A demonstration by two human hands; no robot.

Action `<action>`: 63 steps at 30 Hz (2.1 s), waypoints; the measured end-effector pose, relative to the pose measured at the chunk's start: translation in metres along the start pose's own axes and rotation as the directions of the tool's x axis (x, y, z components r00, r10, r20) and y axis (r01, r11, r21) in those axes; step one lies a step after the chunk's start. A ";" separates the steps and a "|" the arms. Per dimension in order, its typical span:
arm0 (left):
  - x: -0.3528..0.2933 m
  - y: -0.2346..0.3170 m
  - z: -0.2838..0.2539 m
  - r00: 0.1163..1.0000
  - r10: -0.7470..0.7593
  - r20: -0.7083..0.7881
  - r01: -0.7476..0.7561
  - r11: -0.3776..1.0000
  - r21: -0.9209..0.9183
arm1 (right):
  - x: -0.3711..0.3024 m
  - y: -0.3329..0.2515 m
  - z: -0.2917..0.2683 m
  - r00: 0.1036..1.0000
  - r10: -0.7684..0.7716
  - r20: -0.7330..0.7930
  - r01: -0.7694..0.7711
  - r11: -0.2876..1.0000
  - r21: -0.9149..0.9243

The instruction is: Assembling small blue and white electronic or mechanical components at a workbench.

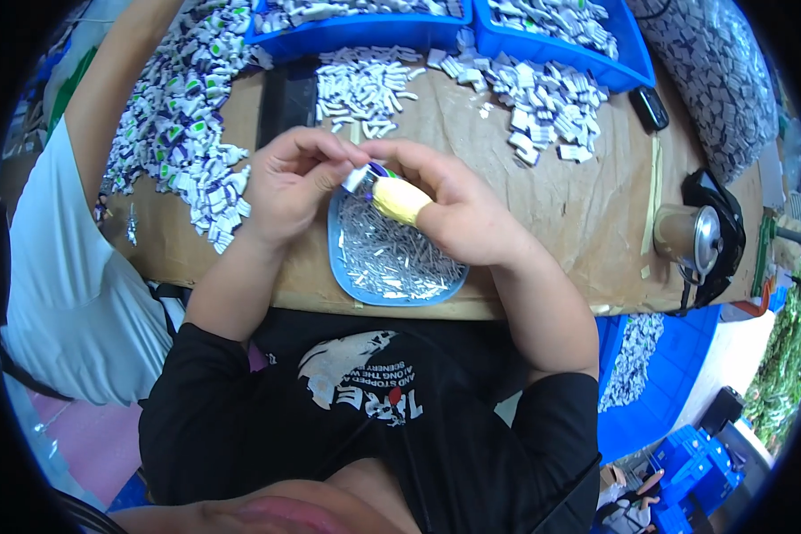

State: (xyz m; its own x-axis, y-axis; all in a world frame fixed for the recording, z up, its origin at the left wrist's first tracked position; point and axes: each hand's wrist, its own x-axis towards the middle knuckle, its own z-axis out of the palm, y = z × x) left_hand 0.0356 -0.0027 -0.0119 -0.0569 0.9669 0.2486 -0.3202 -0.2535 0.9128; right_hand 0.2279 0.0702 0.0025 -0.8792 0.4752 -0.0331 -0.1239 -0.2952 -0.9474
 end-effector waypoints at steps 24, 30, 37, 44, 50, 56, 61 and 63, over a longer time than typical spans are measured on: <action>-0.003 -0.012 0.001 0.972 0.234 0.007 -0.230 0.945 0.232 | 0.000 -0.007 0.007 0.999 0.042 0.027 -0.041 0.999 -0.033; -0.006 -0.009 0.007 0.985 -0.174 -0.001 0.173 0.978 -0.120 | 0.000 0.002 0.016 0.975 -0.167 -0.148 0.140 0.974 -0.178; -0.005 -0.007 0.004 0.969 -0.237 -0.074 0.237 0.971 -0.002 | -0.002 -0.010 0.018 0.968 -0.200 -0.149 0.081 0.819 -0.569; -0.006 -0.008 0.005 0.975 -0.204 -0.092 0.213 0.972 0.095 | 0.002 -0.010 0.016 0.964 -0.233 -0.132 0.107 0.788 -0.606; -0.004 -0.006 0.012 1.000 -0.020 -0.006 0.021 0.909 0.415 | 0.000 -0.011 0.018 0.973 -0.200 -0.119 0.079 0.763 -0.642; -0.005 -0.010 0.008 0.996 0.074 0.051 -0.089 0.869 0.486 | -0.001 -0.003 0.019 0.931 -0.356 -0.085 0.184 0.657 -0.731; -0.005 -0.010 0.011 0.985 0.174 0.019 -0.164 0.874 0.458 | 0.000 0.000 0.025 0.899 -0.423 -0.114 0.175 0.585 -0.792; -0.006 -0.010 0.011 0.983 0.180 0.037 -0.176 0.858 0.483 | 0.001 0.003 0.024 0.885 -0.460 -0.077 0.192 0.511 -0.838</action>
State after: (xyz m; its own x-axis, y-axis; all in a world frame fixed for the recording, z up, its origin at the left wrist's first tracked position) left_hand 0.0495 -0.0068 -0.0187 -0.0783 0.9036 0.4211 0.1918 -0.4008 0.8958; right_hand 0.2158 0.0497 0.0072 -0.6853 0.6203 0.3815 0.1529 0.6348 -0.7574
